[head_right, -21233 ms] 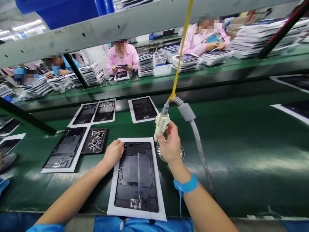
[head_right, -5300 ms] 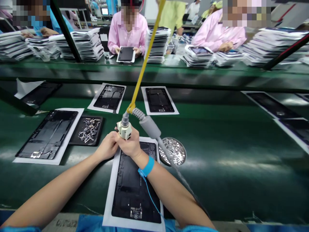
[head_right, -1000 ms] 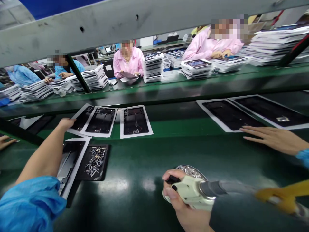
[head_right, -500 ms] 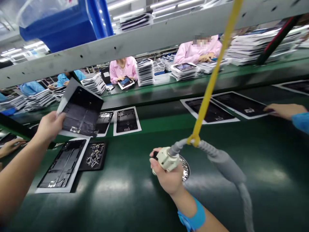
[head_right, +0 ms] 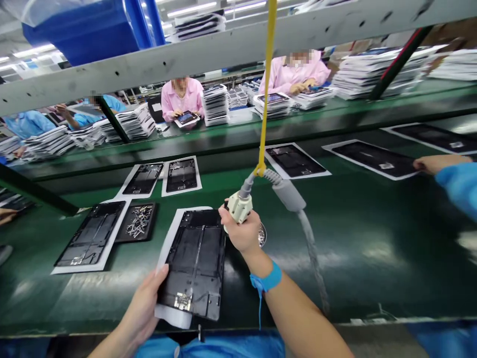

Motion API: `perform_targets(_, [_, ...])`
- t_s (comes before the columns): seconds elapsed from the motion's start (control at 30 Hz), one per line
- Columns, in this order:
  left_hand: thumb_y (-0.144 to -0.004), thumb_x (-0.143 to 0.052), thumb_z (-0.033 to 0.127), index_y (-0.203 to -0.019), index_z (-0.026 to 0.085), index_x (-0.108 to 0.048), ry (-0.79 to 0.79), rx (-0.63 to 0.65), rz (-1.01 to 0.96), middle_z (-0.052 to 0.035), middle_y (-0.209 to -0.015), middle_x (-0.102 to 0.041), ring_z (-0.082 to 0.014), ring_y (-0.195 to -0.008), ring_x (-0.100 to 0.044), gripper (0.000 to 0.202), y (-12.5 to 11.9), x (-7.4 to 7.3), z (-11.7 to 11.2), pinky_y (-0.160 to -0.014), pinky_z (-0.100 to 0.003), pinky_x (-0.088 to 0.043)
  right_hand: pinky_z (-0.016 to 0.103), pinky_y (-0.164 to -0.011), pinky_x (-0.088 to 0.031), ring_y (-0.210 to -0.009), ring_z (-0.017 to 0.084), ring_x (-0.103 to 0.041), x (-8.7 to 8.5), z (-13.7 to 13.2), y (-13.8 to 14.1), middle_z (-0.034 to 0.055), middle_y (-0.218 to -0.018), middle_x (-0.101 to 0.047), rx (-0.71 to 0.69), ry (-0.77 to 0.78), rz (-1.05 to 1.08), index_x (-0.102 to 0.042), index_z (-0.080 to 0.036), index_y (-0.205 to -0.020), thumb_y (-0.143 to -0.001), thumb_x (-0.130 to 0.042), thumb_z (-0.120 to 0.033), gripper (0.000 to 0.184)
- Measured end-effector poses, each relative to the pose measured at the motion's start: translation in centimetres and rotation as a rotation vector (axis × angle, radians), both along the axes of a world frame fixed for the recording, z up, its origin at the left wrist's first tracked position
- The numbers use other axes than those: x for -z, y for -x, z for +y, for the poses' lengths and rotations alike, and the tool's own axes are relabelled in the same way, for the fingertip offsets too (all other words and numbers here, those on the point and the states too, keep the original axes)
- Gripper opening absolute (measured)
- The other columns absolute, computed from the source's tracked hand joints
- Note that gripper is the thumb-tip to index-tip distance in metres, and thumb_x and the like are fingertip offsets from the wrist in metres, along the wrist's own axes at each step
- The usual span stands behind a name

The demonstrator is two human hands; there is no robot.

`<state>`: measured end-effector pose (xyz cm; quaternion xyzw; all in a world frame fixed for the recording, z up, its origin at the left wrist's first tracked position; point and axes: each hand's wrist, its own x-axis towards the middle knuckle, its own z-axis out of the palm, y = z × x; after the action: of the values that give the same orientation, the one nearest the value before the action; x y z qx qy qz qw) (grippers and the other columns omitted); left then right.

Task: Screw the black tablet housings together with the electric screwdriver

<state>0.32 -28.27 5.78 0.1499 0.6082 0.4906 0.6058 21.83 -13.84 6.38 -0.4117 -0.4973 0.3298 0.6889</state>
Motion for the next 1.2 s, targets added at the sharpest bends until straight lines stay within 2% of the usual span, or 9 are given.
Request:
perform_targets(0.2, [-0.067, -0.087, 0.050, -0.114, 0.020, -0.074, -0.078, -0.120, 0.033, -0.0082, -0.103, -0.079, -0.0314, -0.103, -0.075, 0.057, 1.3, -4.7, -0.1, -0.088, -0.041, -0.062, 0.030, -0.054, -0.052, -0.050, 0.014, -0.060, -0.7, 0.4, -1.1, -0.0015, -0.062, -0.067, 0.077, -0.055, 0.031, -0.069, -0.018, -0.092, -0.081, -0.075, -0.030, 0.018])
perform_targets(0.27, [-0.068, -0.088, 0.049, -0.116, 0.017, -0.073, -0.059, -0.105, 0.005, -0.0087, -0.105, -0.079, -0.0309, -0.104, -0.074, 0.059, 1.1, -3.7, -0.4, -0.091, -0.041, -0.061, 0.030, -0.053, -0.052, -0.050, 0.014, -0.060, -0.5, 0.7, -1.3, -0.0016, -0.061, -0.067, 0.082, -0.038, 0.040, -0.069, -0.018, -0.091, -0.081, -0.075, -0.031, 0.018])
perform_targets(0.5, [-0.073, -0.083, 0.056, -0.110, 0.016, -0.075, -0.006, -0.012, 0.057, -0.0120, -0.109, -0.078, -0.0324, -0.111, -0.071, 0.055, -0.6, 3.7, -2.5, -0.104, -0.045, -0.054, 0.032, -0.055, -0.054, -0.052, 0.016, -0.062, -0.1, 1.0, -1.4, -0.0014, -0.059, -0.066, 0.075, -0.015, -0.010, -0.071, -0.018, -0.087, -0.078, -0.076, -0.033, 0.018])
perform_targets(0.6, [-0.080, -0.072, 0.064, -0.113, 0.015, -0.075, -0.083, 0.151, 0.282, -0.0123, -0.113, -0.077, -0.0322, -0.114, -0.069, 0.059, 0.0, 4.2, -3.2, -0.107, -0.043, -0.051, 0.032, -0.056, -0.055, -0.051, 0.016, -0.062, -0.1, 0.8, -1.3, -0.0013, -0.059, -0.067, 0.071, -0.004, -0.014, -0.071, -0.018, -0.088, -0.077, -0.077, -0.032, 0.018])
perform_targets(0.7, [-0.085, -0.068, 0.057, -0.123, 0.016, -0.071, -0.147, 0.463, 0.643, -0.0101, -0.104, -0.078, -0.0285, -0.099, -0.072, 0.055, 2.1, 3.0, -2.7, -0.099, -0.038, -0.054, 0.031, -0.055, -0.054, -0.051, 0.016, -0.062, 0.0, 0.7, -1.3, -0.0010, -0.061, -0.067, 0.082, 0.016, 0.000, -0.072, -0.018, -0.087, -0.076, -0.078, -0.031, 0.018])
perform_targets(0.8, [-0.091, -0.060, 0.047, -0.127, 0.019, -0.069, -0.118, 0.617, 1.103, -0.0071, -0.091, -0.077, -0.0243, -0.079, -0.073, 0.046, 6.0, 1.2, -0.4, -0.081, -0.034, -0.057, 0.031, -0.055, -0.054, -0.050, 0.015, -0.061, 0.1, 0.6, -1.2, -0.0014, -0.060, -0.067, 0.100, 0.025, 0.002, -0.072, -0.018, -0.086, -0.074, -0.079, -0.028, 0.018])
perform_targets(0.97, [-0.096, -0.050, 0.029, -0.105, 0.021, -0.075, -0.146, 0.565, 1.696, -0.0100, -0.106, -0.076, -0.0251, -0.096, -0.073, 0.028, 14.4, -1.4, 7.0, -0.086, -0.033, -0.055, 0.031, -0.054, -0.053, -0.050, 0.015, -0.061, -0.2, 0.4, -1.0, -0.0003, -0.061, -0.068, 0.085, 0.039, -0.015, -0.071, -0.017, -0.086, -0.074, -0.078, -0.027, 0.018])
perform_targets(1.07, [-0.097, -0.047, 0.025, -0.105, 0.020, -0.077, -0.017, 0.632, 1.857, -0.0117, -0.111, -0.075, -0.0260, -0.103, -0.072, 0.031, 17.5, -2.3, 11.9, -0.092, -0.033, -0.054, 0.031, -0.053, -0.053, -0.050, 0.016, -0.061, -0.4, 0.3, -0.9, -0.0004, -0.059, -0.066, 0.092, 0.044, -0.033, -0.071, -0.017, -0.083, -0.073, -0.079, -0.028, 0.017])
perform_targets(1.2, [-0.097, -0.044, 0.020, -0.104, 0.014, -0.078, 0.146, 0.714, 1.885, -0.0191, -0.116, -0.074, -0.0300, -0.108, -0.071, 0.035, 18.4, -2.7, 16.6, -0.094, -0.035, -0.053, 0.033, -0.056, -0.054, -0.052, 0.017, -0.062, -0.1, 0.4, -0.9, -0.0002, -0.059, -0.066, 0.087, 0.045, -0.055, -0.071, -0.017, -0.084, -0.074, -0.078, -0.029, 0.017])
